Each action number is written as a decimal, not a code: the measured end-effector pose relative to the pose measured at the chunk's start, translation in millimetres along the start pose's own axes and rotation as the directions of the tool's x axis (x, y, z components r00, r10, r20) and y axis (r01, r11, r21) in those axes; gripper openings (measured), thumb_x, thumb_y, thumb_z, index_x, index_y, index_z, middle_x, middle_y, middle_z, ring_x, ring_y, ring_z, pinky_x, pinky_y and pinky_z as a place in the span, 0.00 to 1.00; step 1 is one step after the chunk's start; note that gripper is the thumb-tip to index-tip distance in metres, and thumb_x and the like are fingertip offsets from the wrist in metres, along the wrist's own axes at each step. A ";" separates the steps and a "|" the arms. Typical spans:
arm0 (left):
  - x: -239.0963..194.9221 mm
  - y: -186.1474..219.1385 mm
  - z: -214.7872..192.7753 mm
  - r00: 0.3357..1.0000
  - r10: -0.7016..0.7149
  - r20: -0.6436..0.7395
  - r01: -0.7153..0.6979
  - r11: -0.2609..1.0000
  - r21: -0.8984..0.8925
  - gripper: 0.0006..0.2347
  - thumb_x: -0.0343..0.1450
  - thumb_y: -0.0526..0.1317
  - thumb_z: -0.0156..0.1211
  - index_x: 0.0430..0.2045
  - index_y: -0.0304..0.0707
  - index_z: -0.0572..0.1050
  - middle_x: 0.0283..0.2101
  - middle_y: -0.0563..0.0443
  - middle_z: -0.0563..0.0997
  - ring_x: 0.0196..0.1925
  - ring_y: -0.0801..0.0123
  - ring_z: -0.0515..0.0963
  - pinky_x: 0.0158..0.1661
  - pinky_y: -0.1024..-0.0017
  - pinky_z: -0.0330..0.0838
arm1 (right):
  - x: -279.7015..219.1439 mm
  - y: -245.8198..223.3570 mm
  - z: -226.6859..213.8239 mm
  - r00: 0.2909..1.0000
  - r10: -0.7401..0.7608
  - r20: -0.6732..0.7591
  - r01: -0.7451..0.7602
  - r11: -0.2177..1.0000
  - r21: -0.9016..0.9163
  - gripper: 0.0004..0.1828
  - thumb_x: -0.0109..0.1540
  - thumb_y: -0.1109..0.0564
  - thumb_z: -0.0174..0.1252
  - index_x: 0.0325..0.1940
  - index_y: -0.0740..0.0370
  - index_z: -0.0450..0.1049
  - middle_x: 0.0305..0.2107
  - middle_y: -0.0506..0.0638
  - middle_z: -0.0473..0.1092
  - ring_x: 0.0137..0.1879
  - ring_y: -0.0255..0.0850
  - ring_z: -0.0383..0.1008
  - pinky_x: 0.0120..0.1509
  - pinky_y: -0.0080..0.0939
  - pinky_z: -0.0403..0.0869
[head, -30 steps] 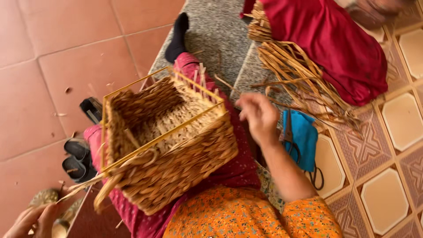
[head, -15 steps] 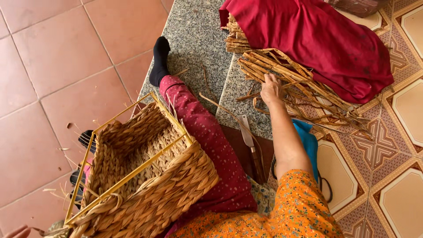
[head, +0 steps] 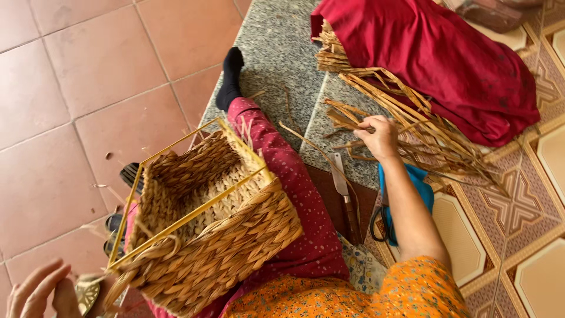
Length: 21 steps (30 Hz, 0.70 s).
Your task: The person weaves a rectangular basket by hand, threading dried palm leaves through a yellow wire frame. They repeatedly pull strands through the weave, adjust tension, and rotate the basket to continue the pattern.
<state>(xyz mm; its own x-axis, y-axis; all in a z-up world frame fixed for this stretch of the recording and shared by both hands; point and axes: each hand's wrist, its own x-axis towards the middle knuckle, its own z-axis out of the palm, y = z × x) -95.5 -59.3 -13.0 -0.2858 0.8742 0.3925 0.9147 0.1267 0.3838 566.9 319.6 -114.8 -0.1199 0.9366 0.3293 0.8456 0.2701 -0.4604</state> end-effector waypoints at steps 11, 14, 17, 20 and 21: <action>24.6 238.5 -21.7 0.977 0.198 -0.080 -0.207 0.788 -0.579 0.28 0.69 0.46 0.69 0.58 0.27 0.68 0.56 0.41 0.78 0.57 0.48 0.77 0.60 0.56 0.69 | -57.5 -297.8 -128.7 0.720 -0.685 0.106 0.393 0.530 0.751 0.12 0.50 0.62 0.72 0.33 0.60 0.75 0.22 0.49 0.73 0.25 0.38 0.74 0.27 0.37 0.69; 8.9 249.4 -19.0 0.998 0.063 0.002 -0.033 0.549 -0.835 0.22 0.77 0.45 0.59 0.59 0.24 0.67 0.57 0.37 0.77 0.61 0.50 0.76 0.62 0.57 0.71 | -82.6 -367.9 -115.4 0.549 -0.788 0.277 0.360 0.523 0.773 0.11 0.52 0.62 0.73 0.35 0.61 0.78 0.23 0.50 0.74 0.26 0.42 0.76 0.28 0.40 0.72; -7.5 238.0 -28.4 0.976 -0.156 0.150 0.181 0.206 -0.962 0.13 0.83 0.42 0.51 0.52 0.30 0.73 0.53 0.39 0.81 0.58 0.56 0.81 0.61 0.61 0.75 | -96.5 -414.9 -93.2 0.407 -0.867 0.287 0.346 0.438 0.830 0.13 0.55 0.61 0.72 0.41 0.63 0.77 0.28 0.52 0.75 0.32 0.46 0.78 0.34 0.44 0.75; -17.8 198.9 -56.7 0.888 -0.414 0.202 0.201 -0.048 -0.979 0.12 0.81 0.41 0.49 0.49 0.28 0.72 0.48 0.38 0.82 0.51 0.57 0.82 0.56 0.61 0.77 | -97.5 -434.7 -76.9 0.423 -0.887 0.188 0.435 0.380 0.816 0.14 0.59 0.59 0.69 0.46 0.63 0.76 0.36 0.54 0.76 0.39 0.47 0.79 0.40 0.43 0.78; -21.2 176.1 -75.6 0.856 -0.501 0.130 0.155 0.009 -0.988 0.11 0.80 0.40 0.48 0.49 0.29 0.71 0.45 0.38 0.81 0.48 0.56 0.82 0.54 0.60 0.78 | -96.1 -438.2 -72.0 0.452 -0.882 0.135 0.493 0.373 0.786 0.14 0.60 0.58 0.68 0.48 0.63 0.76 0.39 0.55 0.76 0.41 0.47 0.80 0.42 0.43 0.79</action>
<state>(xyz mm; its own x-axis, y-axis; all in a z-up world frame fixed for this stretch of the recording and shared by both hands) 50.0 -91.0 109.4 -0.6654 0.7456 0.0355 -0.3182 -0.3263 0.8901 245.4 95.2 114.6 -0.8701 0.2153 0.4434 -0.1521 0.7383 -0.6571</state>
